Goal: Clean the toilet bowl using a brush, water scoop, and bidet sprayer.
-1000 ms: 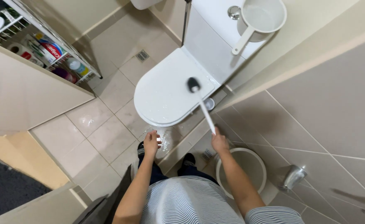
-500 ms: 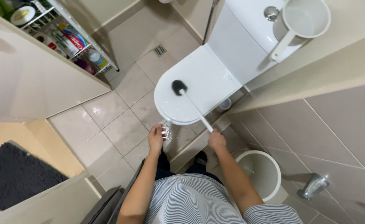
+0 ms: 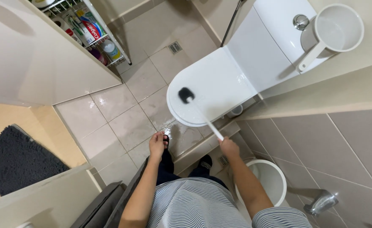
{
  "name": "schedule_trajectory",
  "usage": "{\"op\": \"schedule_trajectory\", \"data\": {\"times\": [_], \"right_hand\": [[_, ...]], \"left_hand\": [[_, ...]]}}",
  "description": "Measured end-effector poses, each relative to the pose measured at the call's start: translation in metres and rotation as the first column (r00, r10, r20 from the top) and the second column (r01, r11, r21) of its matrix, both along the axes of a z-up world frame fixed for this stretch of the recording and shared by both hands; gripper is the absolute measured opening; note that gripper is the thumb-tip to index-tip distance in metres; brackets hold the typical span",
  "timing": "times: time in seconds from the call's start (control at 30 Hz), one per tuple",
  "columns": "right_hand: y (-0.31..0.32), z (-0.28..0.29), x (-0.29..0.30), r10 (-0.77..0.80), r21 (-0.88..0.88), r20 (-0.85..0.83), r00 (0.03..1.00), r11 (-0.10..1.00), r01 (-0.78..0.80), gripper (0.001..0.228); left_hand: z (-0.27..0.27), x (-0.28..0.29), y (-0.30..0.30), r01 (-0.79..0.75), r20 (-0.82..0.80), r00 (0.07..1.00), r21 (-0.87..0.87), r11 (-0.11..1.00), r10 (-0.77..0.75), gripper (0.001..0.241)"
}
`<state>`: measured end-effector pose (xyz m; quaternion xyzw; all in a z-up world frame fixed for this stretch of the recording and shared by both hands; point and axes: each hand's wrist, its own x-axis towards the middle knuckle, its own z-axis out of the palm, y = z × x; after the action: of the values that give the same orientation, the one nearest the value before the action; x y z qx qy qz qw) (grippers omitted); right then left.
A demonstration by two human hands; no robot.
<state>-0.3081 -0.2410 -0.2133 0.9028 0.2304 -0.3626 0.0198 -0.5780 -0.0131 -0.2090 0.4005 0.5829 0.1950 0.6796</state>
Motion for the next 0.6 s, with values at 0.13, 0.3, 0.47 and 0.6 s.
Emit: {"op": "schedule_trajectory", "data": {"times": [0.13, 0.3, 0.47, 0.6], "right_hand": [[0.015, -0.022, 0.029, -0.16, 0.098, 0.01, 0.987, 0.983, 0.158, 0.061], [0.033, -0.039, 0.005, -0.39, 0.071, -0.141, 0.91, 0.913, 0.402, 0.061], [0.029, 0.007, 0.022, 0.045, -0.004, -0.029, 0.999, 0.999, -0.045, 0.056], [0.032, -0.024, 0.063, -0.166, 0.083, 0.015, 0.986, 0.983, 0.165, 0.056]], "left_hand": [[0.006, 0.003, -0.003, -0.023, 0.017, 1.0, 0.005, 1.0, 0.023, 0.023], [0.006, 0.0, -0.013, 0.002, 0.024, 1.0, 0.002, 1.0, -0.002, 0.023], [0.005, 0.002, -0.01, 0.043, 0.003, 0.999, -0.008, 0.999, -0.043, 0.023], [0.012, 0.0, -0.004, 0.034, 0.013, 0.999, -0.001, 0.999, -0.034, 0.024]]}}
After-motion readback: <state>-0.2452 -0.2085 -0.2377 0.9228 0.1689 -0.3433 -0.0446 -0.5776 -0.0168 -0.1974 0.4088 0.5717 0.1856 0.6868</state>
